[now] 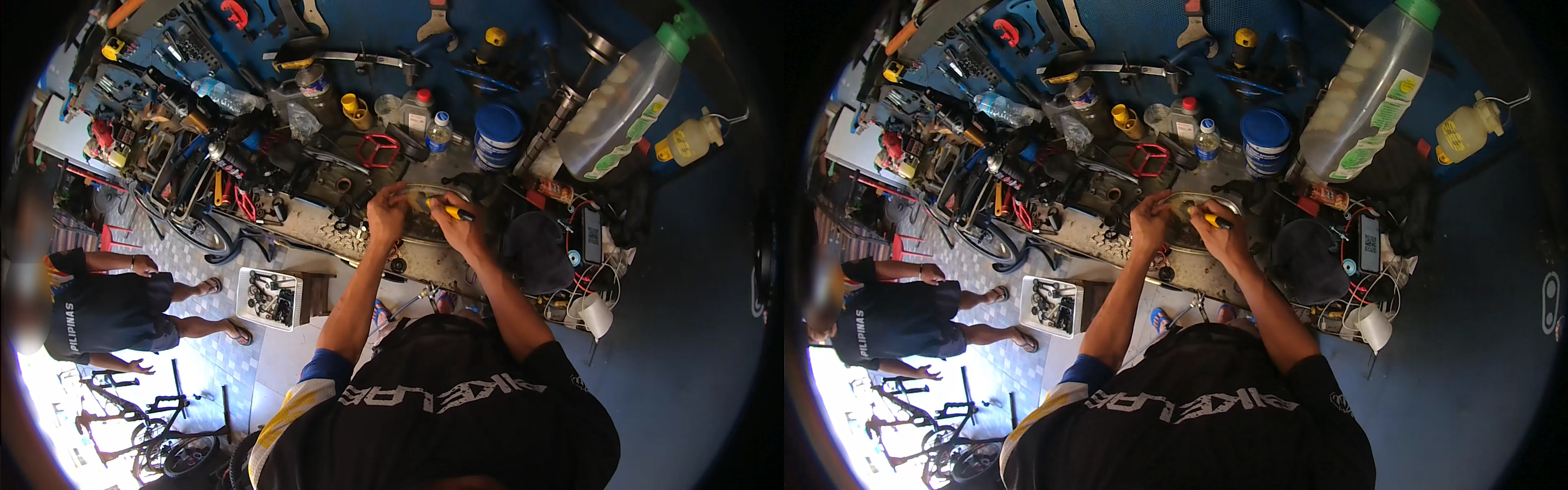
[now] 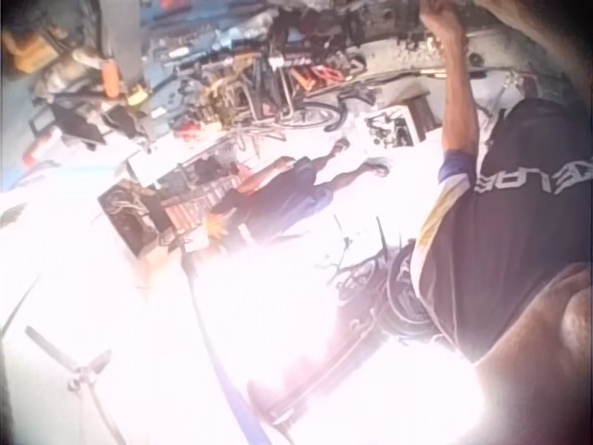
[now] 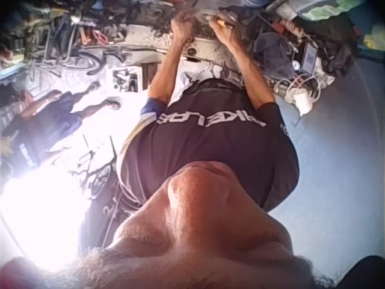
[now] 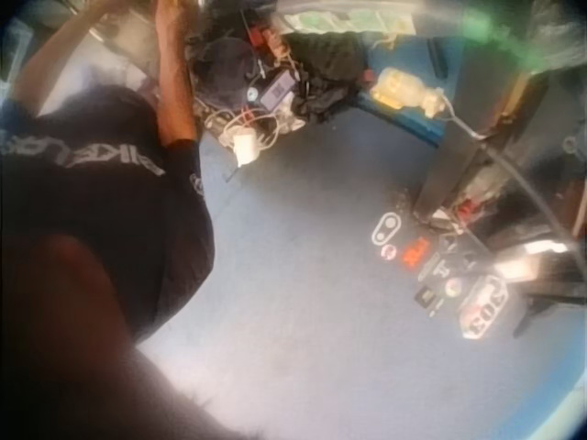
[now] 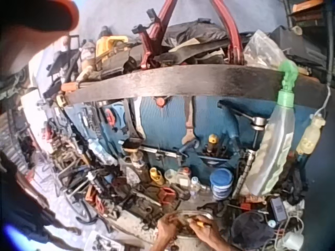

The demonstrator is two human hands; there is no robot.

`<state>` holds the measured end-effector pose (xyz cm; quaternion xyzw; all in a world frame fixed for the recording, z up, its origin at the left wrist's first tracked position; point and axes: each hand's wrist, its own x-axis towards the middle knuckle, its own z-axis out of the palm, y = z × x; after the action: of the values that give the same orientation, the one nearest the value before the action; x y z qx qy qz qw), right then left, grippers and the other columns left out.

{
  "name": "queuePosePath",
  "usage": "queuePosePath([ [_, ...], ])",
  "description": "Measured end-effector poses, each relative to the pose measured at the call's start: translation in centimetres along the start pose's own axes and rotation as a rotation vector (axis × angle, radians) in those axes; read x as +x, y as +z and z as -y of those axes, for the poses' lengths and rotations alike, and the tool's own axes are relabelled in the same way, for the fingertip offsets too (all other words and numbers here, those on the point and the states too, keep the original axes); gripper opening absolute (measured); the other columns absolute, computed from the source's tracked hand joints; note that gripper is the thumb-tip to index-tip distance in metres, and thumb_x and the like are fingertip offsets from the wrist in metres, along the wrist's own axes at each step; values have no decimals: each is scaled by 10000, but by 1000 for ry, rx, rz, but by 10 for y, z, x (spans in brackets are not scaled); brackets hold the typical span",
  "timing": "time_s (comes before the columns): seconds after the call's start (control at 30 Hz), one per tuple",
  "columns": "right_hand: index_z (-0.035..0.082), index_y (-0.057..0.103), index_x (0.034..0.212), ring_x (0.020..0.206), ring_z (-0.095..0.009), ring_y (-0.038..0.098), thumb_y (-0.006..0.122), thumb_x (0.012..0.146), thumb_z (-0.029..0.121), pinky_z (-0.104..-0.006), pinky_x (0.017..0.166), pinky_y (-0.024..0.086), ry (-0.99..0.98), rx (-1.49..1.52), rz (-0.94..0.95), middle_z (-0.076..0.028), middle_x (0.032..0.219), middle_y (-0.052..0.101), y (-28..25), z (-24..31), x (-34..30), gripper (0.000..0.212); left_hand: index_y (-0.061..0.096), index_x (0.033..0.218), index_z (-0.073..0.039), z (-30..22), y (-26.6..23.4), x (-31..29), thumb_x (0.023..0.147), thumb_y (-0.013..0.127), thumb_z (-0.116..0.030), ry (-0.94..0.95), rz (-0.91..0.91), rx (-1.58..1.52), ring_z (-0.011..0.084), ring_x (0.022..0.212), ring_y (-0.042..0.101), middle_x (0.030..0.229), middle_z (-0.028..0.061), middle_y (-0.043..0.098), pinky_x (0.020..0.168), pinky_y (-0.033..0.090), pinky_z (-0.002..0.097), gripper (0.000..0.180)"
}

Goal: The person scrubs small bicycle parts in a metal tray using a brush and liquid, then places the cleaned parts into a white plastic bin. The person also handles a black cylindrical tool and wipes it with a cloth.

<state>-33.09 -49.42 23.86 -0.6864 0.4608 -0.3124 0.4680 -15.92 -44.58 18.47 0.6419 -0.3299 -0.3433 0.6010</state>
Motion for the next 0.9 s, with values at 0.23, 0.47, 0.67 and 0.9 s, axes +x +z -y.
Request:
queuePosePath([
  [0.23, 78, 694, 1046, 883, -263, 663, 751, 896, 172, -383, 771, 523, -488, -488, 89, -75, 947, 717, -29, -50, 0, 187, 709, 1120, 31, 9, 3, 0, 883, 686, 1, -55, 39, -143, 96, 828, 671, 926, 76, 760, 733, 511, 231, 241],
  [0.47, 107, 650, 1279, 1166, -323, 563, 708, 838, 55, -399, 964, 498, -526, -767, 295, -134, 1258, 639, -44, -72, -8, 447, 736, 1033, -10, -15, 2, 2, 891, 698, -67, 175, 51, 373, 138, 754, 682, 852, 93, 749, 694, 529, 284, 158],
  [0.67, 59, 677, 1256, 1087, -338, 598, 682, 891, 82, -424, 940, 497, -550, -524, 180, -147, 1179, 667, -72, -61, -25, 366, 729, 1003, -43, -142, 8, -12, 869, 744, -119, 238, 114, 488, 248, 733, 701, 878, 125, 736, 692, 544, 349, 155],
  [0.9, 42, 699, 1174, 994, -345, 629, 669, 910, 99, -449, 884, 494, -499, -420, 213, -147, 1070, 692, -110, -32, -42, 272, 674, 980, -41, -104, 38, -27, 824, 705, 27, 635, -162, 413, 228, 889, 687, 991, 128, 676, 719, 556, 357, 173],
])
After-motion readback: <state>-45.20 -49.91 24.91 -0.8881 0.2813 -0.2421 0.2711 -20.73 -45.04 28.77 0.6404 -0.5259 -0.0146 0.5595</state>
